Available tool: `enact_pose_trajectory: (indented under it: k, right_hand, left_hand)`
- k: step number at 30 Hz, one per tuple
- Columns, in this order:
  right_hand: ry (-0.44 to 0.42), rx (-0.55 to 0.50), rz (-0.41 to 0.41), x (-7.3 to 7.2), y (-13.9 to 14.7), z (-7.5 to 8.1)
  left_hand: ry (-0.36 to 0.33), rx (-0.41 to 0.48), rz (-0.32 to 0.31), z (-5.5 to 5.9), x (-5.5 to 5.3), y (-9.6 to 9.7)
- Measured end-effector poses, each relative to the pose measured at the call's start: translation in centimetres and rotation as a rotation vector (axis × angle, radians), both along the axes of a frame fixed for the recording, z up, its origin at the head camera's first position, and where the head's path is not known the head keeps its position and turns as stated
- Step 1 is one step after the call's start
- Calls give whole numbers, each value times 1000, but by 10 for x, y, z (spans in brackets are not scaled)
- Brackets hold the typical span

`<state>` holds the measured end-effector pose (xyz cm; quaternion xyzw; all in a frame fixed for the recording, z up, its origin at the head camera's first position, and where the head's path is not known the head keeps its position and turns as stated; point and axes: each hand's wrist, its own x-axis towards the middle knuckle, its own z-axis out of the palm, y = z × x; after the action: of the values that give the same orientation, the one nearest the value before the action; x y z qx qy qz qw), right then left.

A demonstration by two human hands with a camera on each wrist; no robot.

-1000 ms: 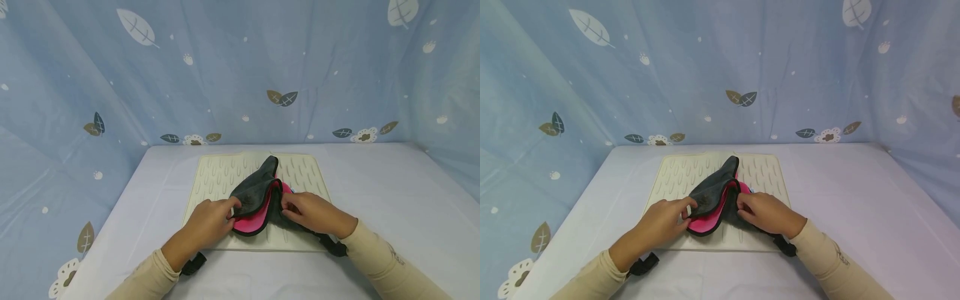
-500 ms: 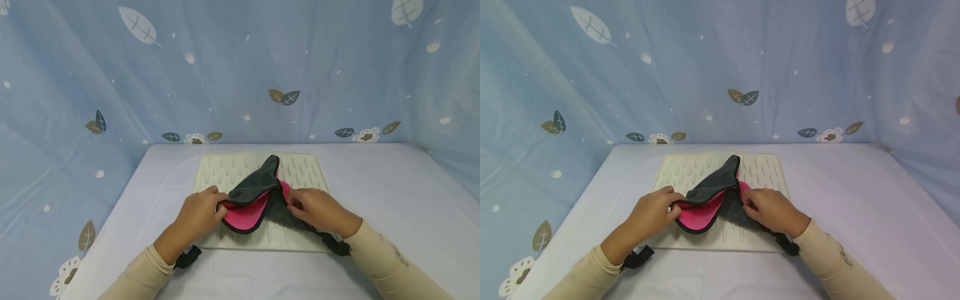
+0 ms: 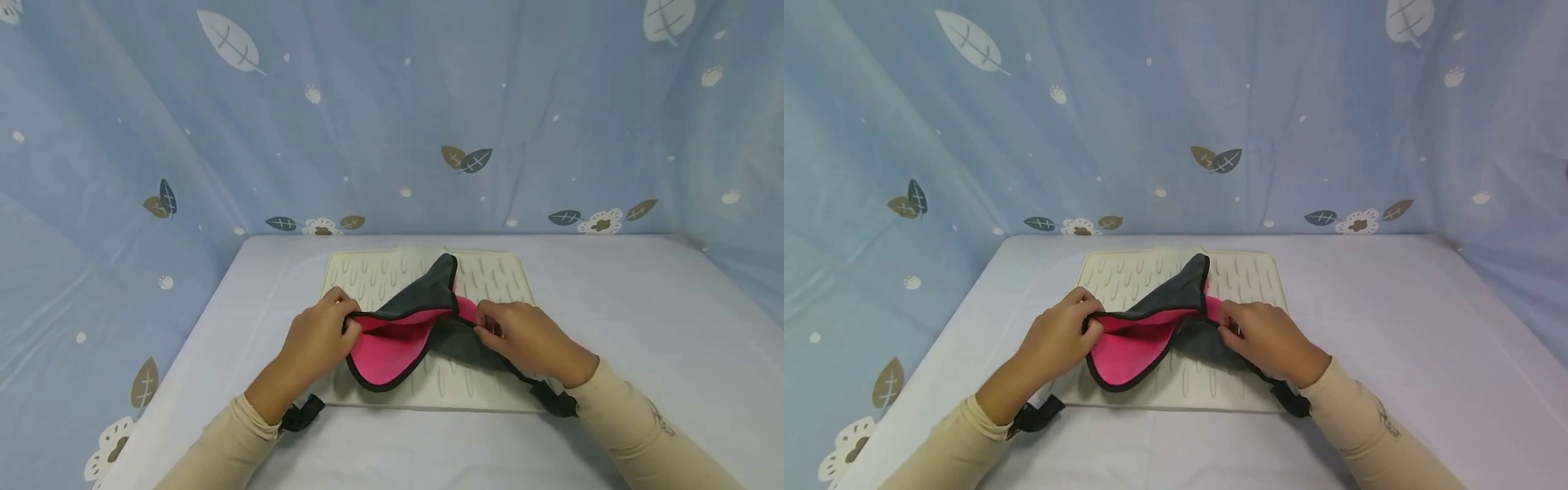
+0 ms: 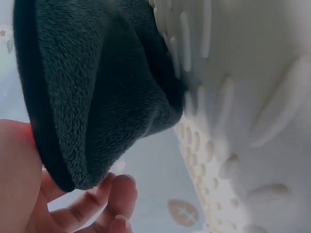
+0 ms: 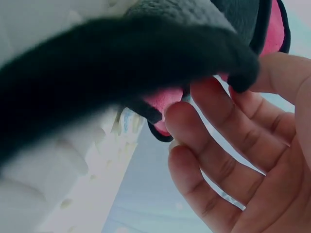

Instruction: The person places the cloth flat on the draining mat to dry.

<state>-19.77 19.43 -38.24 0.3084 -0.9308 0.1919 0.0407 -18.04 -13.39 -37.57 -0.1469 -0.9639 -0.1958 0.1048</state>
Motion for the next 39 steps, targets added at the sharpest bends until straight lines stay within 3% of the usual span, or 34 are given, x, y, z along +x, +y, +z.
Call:
enact_pose_trajectory:
  k: [7, 15, 23, 27, 34, 39]
  right_hand:
    - [65, -30, -53, -1, 3, 3]
    - [98, -43, -119, -2, 4, 6]
    - [89, -55, -163, -3, 5, 7]
    - [63, -56, -150, -4, 5, 5]
    - [-22, -28, -62, -2, 2, 2]
    - [-77, 7, -7, 0, 0, -1]
  left_hand:
    - [-8, 21, 50, 3, -3, -4]
    - [-186, 196, 50, 10, -4, -8]
    - [-160, 186, 83, 7, -9, -13]
    - [-167, 161, 103, 5, -12, -16]
    - [-290, 111, 106, 2, -14, -17]
    - [-336, 88, 99, -2, -16, -16]
